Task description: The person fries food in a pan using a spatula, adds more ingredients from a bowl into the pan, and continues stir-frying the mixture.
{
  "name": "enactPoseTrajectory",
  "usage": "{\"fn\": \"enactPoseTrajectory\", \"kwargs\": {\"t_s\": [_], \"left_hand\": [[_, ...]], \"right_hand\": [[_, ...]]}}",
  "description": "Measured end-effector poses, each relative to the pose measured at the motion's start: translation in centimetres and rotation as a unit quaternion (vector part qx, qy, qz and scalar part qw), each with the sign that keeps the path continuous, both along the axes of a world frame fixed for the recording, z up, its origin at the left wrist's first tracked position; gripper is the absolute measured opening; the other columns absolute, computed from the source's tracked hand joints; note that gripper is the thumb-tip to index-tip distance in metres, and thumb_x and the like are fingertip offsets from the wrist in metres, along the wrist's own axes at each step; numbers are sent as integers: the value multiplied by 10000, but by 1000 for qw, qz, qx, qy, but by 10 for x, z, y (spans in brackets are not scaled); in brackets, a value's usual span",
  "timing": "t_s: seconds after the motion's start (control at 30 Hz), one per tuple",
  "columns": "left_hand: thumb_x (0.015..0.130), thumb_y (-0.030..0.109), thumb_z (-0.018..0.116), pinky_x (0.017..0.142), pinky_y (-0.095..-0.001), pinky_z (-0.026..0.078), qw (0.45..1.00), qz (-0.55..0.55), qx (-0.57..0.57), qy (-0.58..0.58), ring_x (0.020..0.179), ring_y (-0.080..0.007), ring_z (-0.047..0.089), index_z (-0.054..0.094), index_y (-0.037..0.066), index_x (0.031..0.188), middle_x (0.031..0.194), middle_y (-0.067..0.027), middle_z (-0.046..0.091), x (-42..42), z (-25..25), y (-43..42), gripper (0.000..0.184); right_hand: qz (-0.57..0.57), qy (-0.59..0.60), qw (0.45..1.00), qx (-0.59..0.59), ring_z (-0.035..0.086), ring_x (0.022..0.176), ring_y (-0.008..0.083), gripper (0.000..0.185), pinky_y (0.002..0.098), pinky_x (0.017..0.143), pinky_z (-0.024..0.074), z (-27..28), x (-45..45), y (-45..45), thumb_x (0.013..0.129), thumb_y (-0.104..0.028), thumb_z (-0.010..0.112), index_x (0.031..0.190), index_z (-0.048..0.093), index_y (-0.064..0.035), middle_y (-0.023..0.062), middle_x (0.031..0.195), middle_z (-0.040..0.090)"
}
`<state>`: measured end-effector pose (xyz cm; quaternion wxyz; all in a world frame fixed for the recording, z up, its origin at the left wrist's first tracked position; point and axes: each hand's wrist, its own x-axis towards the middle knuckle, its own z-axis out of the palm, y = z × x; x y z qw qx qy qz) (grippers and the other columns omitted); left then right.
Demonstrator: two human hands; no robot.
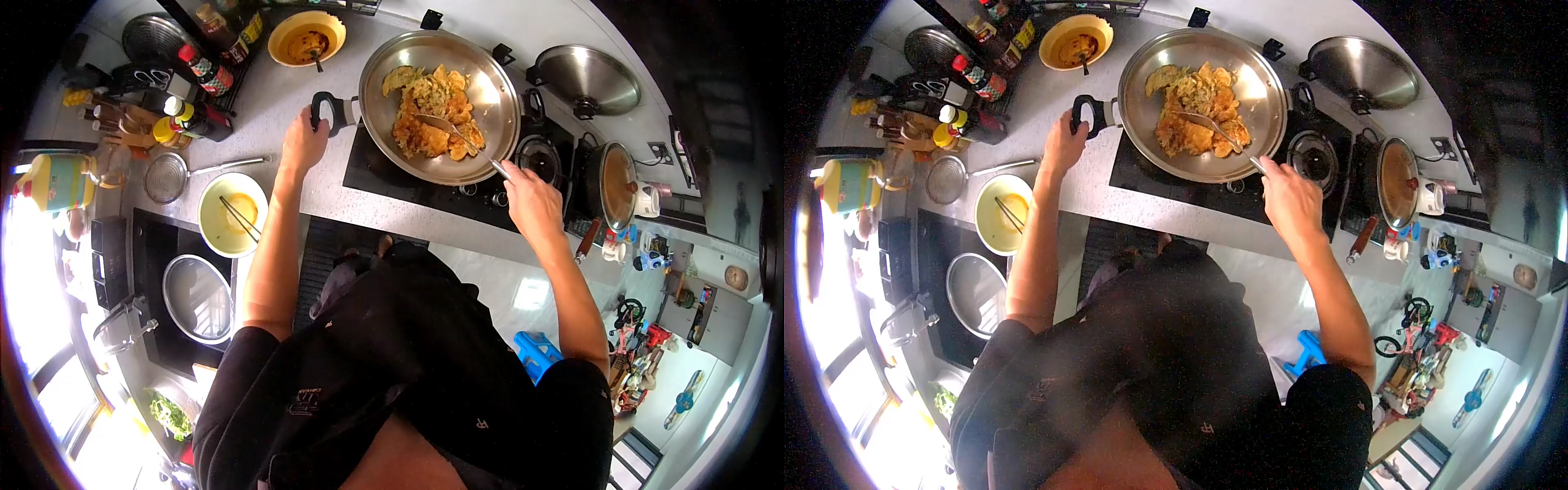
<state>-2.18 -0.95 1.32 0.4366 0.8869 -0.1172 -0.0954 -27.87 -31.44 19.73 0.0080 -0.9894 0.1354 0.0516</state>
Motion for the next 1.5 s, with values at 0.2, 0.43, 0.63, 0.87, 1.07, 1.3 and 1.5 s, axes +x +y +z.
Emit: {"fn": "enactPoseTrajectory", "kwargs": {"t_s": [0.2, 0.43, 0.63, 0.87, 1.07, 1.3, 1.5], "left_hand": [[891, 244, 598, 808, -515, 517, 1000, -6, 21, -12, 924, -452, 666, 611, -14, 1182, 959, -282, 687, -1, 6, 0, 388], [901, 242, 596, 819, -500, 521, 1000, 2, 9, 18, 940, -447, 669, 598, -18, 1220, 975, -275, 690, 2, 4, -1, 411], [902, 248, 601, 816, -492, 522, 1000, -7, 10, 23, 934, -445, 671, 599, -9, 1223, 966, -270, 693, 4, -1, 1, 411], [906, 243, 599, 800, -474, 525, 1000, -8, 19, 23, 905, -433, 680, 603, -16, 1234, 935, -268, 693, 4, 4, 2, 417], [899, 235, 602, 799, -466, 525, 999, -10, 26, 22, 896, -430, 682, 603, -19, 1246, 943, -269, 695, 5, 4, 2, 430], [897, 240, 592, 790, -483, 527, 999, -10, 26, 16, 889, -434, 684, 607, -7, 1240, 938, -268, 697, 6, 4, 1, 423], [895, 235, 593, 802, -488, 528, 999, -1, 23, 25, 912, -439, 677, 597, -2, 1258, 959, -275, 692, 2, 9, -1, 434]], "right_hand": [[-20, -87, 996, 16, 693, 836, 388, 240, 497, 736, 548, -3, 25, -32, 953, -221, 609, 1170, 665, -136, 167, 914, 713], [-44, -40, 997, 51, 685, 871, 414, 206, 509, 776, 539, -16, 74, -67, 954, -241, 596, 1103, 671, -120, 198, 909, 711], [-10, -60, 997, 56, 708, 882, 379, 280, 473, 813, 559, -29, 85, -51, 966, -235, 597, 1216, 673, -136, 190, 938, 727], [-27, -56, 997, 51, 684, 916, 406, 292, 488, 813, 542, -12, 79, -66, 958, -242, 604, 1210, 664, -106, 206, 969, 716], [-49, -14, 998, 49, 691, 914, 411, 267, 507, 810, 545, -21, 70, -66, 947, -245, 613, 1161, 672, -97, 225, 940, 713], [-91, 89, 990, 58, 668, 948, 433, 206, 528, 837, 523, 1, 69, -68, 939, -229, 597, 1033, 692, -72, 226, 939, 705], [-81, 170, 978, 89, 671, 957, 428, 252, 502, 850, 523, 5, 90, -83, 936, -267, 607, 1030, 709, -56, 233, 959, 703]]}}
